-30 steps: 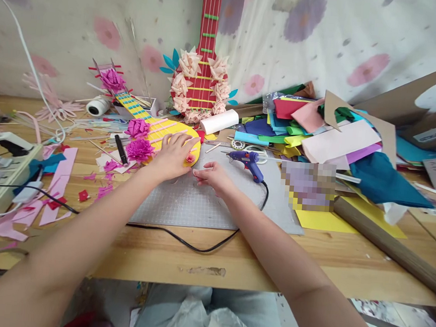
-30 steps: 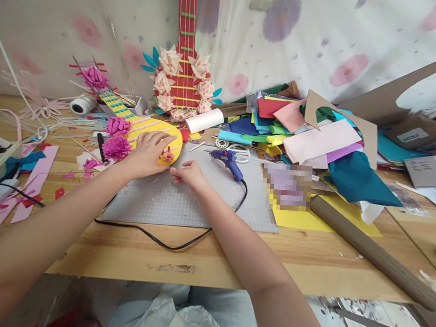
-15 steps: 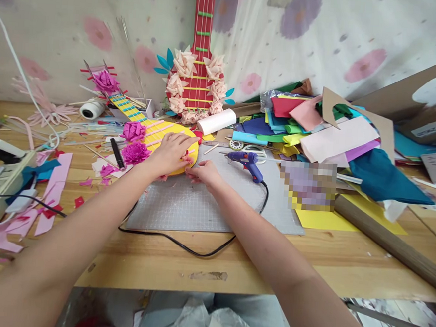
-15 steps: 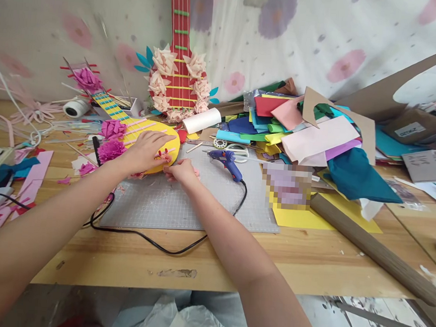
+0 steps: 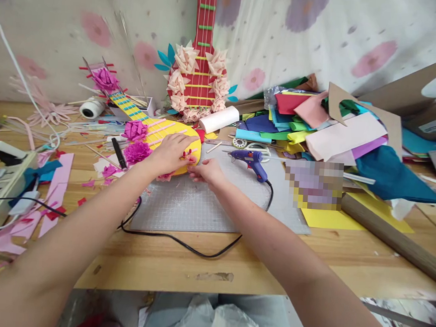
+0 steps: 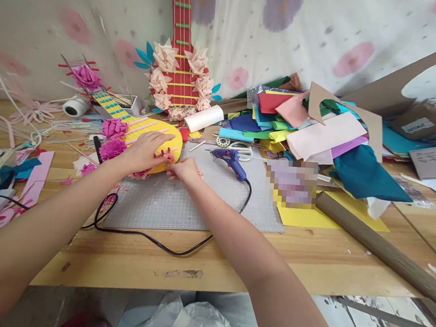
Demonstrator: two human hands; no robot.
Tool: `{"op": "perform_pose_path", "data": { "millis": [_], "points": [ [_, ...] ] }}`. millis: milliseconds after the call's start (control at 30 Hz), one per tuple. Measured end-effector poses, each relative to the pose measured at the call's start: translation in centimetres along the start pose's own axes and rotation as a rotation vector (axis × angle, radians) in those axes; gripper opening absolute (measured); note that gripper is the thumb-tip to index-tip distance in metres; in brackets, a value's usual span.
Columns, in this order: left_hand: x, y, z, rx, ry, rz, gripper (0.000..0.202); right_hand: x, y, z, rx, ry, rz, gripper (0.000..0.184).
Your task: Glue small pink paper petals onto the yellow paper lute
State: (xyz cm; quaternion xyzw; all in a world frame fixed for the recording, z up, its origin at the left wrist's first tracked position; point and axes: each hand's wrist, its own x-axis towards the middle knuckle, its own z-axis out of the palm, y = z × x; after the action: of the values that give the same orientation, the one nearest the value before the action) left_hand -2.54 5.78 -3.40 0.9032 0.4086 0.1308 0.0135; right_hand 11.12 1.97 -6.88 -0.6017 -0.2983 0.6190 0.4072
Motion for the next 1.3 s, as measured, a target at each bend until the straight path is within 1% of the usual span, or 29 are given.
{"op": "perform_pose_path", "data": {
  "millis": [100, 233, 333, 400, 533, 600, 767, 833, 967, 1067, 1133, 1233, 1300],
  "points": [
    [-0.3, 0.1, -0.3, -0.016, -0.017, -0.003, 0.057, -0.1, -0.1, 0.0, -0.004, 0.019, 0.003, 0.055],
    [-0.6, 0.1, -0.5, 0.012, -0.059, -0.011, 0.069, -0.4, -0.4, 0.0, 0.016, 0.006, 0.003, 0.053],
    [-0.7, 0.0, -0.2, 0.045, -0.072, 0.015, 0.076, -0.5, -0.7, -0.2, 0.035, -0.002, 0.001, 0.053],
    [-0.6, 0.1, 0.1, 0.058, -0.066, 0.019, 0.076, -0.6, -0.9, -0.3, 0.039, -0.014, -0.014, 0.048],
    [-0.3, 0.3, 0.4, 0.047, -0.047, -0.029, 0.072, -0.9, -1.1, -0.5, 0.025, -0.076, -0.062, 0.034],
    [-0.2, 0.5, 0.4, 0.053, -0.048, -0.039, 0.071, -1.1, -1.2, -0.5, 0.024, -0.088, -0.067, 0.032],
    [0.0, 0.9, 0.5, 0.099, -0.078, -0.059, 0.072, -1.2, -1.0, -0.7, 0.024, -0.061, -0.077, 0.034],
    [0.1, 1.0, 0.6, 0.111, -0.083, -0.052, 0.073, -0.9, -0.6, -0.8, -0.013, -0.046, -0.118, 0.035],
    [0.3, 1.0, 0.7, 0.136, -0.063, -0.025, 0.069, -0.2, 0.6, -1.2, -0.145, -0.039, -0.239, 0.036],
    [0.3, 1.1, 0.7, 0.155, -0.057, -0.02, 0.067, 0.2, 1.3, -1.6, -0.234, -0.043, -0.335, 0.028],
    [0.3, 1.2, 0.6, 0.166, -0.066, -0.021, 0.067, 0.3, 1.6, -1.9, -0.32, -0.034, -0.434, 0.023],
    [0.2, 1.2, 0.5, 0.173, -0.083, -0.024, 0.067, 0.2, 1.8, -2.4, -0.46, -0.027, -0.571, 0.02],
    [0.2, 1.2, 0.5, 0.179, -0.083, -0.023, 0.068, 0.0, 1.7, -2.5, -0.529, -0.033, -0.622, 0.02]
  ]
}}
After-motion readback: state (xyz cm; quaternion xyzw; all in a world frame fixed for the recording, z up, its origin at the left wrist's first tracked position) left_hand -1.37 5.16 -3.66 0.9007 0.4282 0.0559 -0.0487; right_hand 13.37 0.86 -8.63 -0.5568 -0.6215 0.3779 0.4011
